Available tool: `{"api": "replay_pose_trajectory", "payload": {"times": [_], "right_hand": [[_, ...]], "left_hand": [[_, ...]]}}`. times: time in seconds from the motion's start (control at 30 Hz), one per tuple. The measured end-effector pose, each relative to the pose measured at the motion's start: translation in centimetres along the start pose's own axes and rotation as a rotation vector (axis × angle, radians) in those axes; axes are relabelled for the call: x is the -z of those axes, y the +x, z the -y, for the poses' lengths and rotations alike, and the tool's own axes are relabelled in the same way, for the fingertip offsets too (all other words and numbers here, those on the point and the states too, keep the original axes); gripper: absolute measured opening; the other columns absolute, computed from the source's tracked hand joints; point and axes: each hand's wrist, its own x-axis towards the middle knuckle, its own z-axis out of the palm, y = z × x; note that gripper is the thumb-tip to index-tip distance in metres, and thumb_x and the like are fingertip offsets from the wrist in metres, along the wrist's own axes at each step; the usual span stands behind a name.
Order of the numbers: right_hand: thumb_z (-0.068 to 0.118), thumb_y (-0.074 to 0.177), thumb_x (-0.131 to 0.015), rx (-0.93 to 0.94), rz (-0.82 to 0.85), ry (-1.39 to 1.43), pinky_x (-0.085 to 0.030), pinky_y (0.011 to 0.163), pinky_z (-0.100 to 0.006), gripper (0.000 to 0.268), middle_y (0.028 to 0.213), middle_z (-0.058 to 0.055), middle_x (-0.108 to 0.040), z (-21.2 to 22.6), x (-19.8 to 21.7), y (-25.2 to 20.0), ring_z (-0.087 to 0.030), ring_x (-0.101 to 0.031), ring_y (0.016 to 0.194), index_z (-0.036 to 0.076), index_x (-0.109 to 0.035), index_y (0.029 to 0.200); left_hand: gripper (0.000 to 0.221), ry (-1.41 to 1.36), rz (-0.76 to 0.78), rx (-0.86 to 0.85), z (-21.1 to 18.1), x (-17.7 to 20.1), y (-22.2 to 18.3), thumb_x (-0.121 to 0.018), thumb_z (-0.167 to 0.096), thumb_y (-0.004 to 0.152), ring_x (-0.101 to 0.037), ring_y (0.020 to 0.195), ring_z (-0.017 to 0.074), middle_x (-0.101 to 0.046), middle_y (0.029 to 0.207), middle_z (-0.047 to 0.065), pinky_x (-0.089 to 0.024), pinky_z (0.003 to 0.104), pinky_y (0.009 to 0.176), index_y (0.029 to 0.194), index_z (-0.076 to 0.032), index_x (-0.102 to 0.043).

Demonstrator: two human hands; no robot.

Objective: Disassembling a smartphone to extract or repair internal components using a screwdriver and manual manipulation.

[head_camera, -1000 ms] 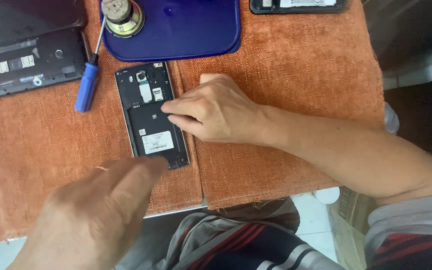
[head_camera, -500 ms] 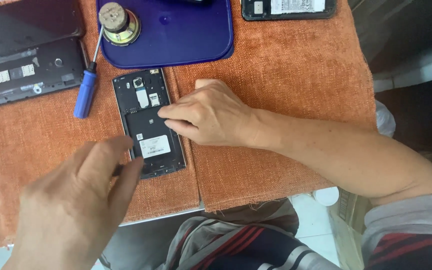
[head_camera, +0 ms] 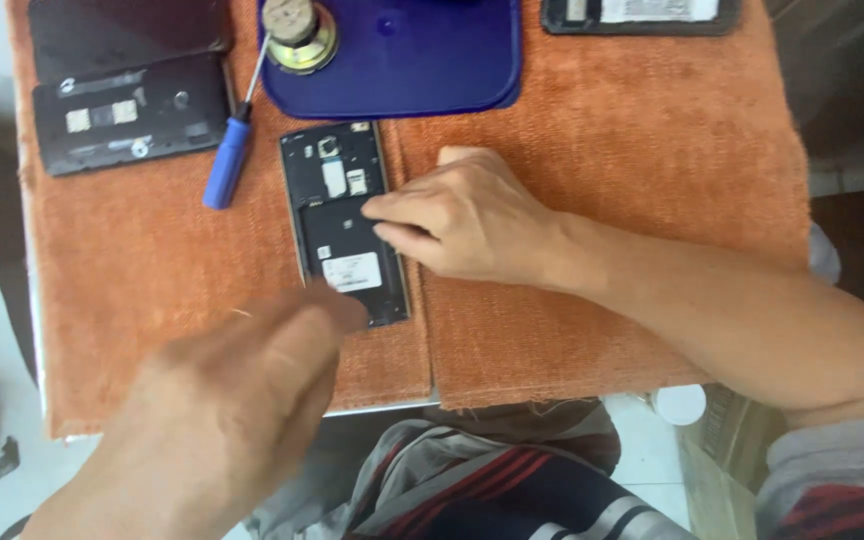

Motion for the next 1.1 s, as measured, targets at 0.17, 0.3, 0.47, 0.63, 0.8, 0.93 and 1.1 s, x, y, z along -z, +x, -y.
{"api": "replay_pose_trajectory", "payload": {"times": [0.17, 0.3, 0.47, 0.63, 0.8, 0.93, 1.1], "right_hand": [[0.009, 0.096, -0.078, 0.029, -0.020, -0.021, -0.049, 0.062, -0.035, 0.010, 0.097, -0.003, -0.082, 0.1, 0.3, 0.2, -0.017, -0.080, 0.088, 0.006, -0.084, 0.104], [0.009, 0.097, -0.078, 0.049, -0.004, -0.032, -0.050, 0.062, -0.035, 0.010, 0.096, -0.004, -0.083, 0.2, 0.6, 0.3, -0.019, -0.079, 0.078, 0.006, -0.084, 0.104], [0.008, 0.099, -0.082, 0.070, 0.004, -0.057, -0.049, 0.063, -0.036, 0.007, 0.101, -0.006, -0.083, 0.2, 0.9, 0.4, -0.020, -0.079, 0.087, 0.007, -0.085, 0.104], [0.007, 0.101, -0.080, 0.070, 0.015, -0.097, -0.046, 0.062, -0.034, 0.006, 0.095, -0.004, -0.083, 0.4, 1.1, 0.2, -0.018, -0.077, 0.082, 0.009, -0.086, 0.104], [0.008, 0.101, -0.082, 0.070, 0.019, -0.111, -0.051, 0.067, -0.035, 0.006, 0.097, -0.004, -0.083, 0.1, 1.0, 0.0, -0.018, -0.077, 0.080, 0.010, -0.086, 0.105], [0.009, 0.102, -0.083, 0.062, 0.030, -0.114, -0.048, 0.066, -0.034, 0.005, 0.096, -0.004, -0.083, 0.2, 1.1, 0.1, -0.018, -0.076, 0.080, 0.010, -0.086, 0.106], [0.007, 0.102, -0.083, 0.057, 0.030, -0.094, -0.048, 0.064, -0.034, 0.006, 0.095, -0.005, -0.083, 0.4, 1.2, 0.1, -0.017, -0.076, 0.079, 0.008, -0.086, 0.107]], "left_hand": [[0.008, 0.228, -0.085, -0.051, 0.2, -0.4, 0.1, -0.066, -0.029, 0.106, -0.053, 0.043, 0.0125, -0.054, 0.061, -0.006, -0.037, 0.034, 0.035, 0.106, -0.022, -0.063], [0.017, 0.146, -0.101, -0.072, -0.1, 0.5, 0.4, -0.071, -0.028, 0.104, -0.052, 0.043, 0.0132, -0.053, 0.058, -0.005, -0.038, 0.034, 0.034, 0.112, -0.012, -0.068], [0.053, -0.172, 0.110, -0.163, -0.7, 2.1, 0.5, -0.045, 0.023, 0.075, -0.040, 0.036, 0.0168, -0.043, 0.059, 0.003, -0.035, 0.036, 0.030, 0.118, -0.005, -0.056], [0.021, 0.088, -0.113, -0.044, 0.1, 0.0, 1.1, -0.073, -0.025, 0.110, -0.047, 0.045, 0.0127, -0.048, 0.064, -0.003, -0.039, 0.034, 0.035, 0.115, -0.012, -0.056], [0.021, -0.259, -0.030, -0.195, -0.5, 1.1, 1.3, -0.050, 0.008, 0.099, -0.051, 0.051, 0.0259, -0.060, 0.099, 0.010, -0.043, 0.040, 0.041, 0.115, -0.005, -0.052], [0.016, 0.019, -0.081, -0.073, 0.4, -0.2, 0.8, -0.062, -0.009, 0.103, -0.046, 0.042, 0.0161, -0.046, 0.063, -0.002, -0.039, 0.036, 0.034, 0.118, -0.013, -0.058], [0.017, 0.095, -0.079, -0.025, 0.2, 0.3, 0.3, -0.063, -0.024, 0.112, -0.051, 0.044, 0.0209, -0.047, 0.060, -0.001, -0.037, 0.040, 0.036, 0.101, -0.015, -0.053]]}}
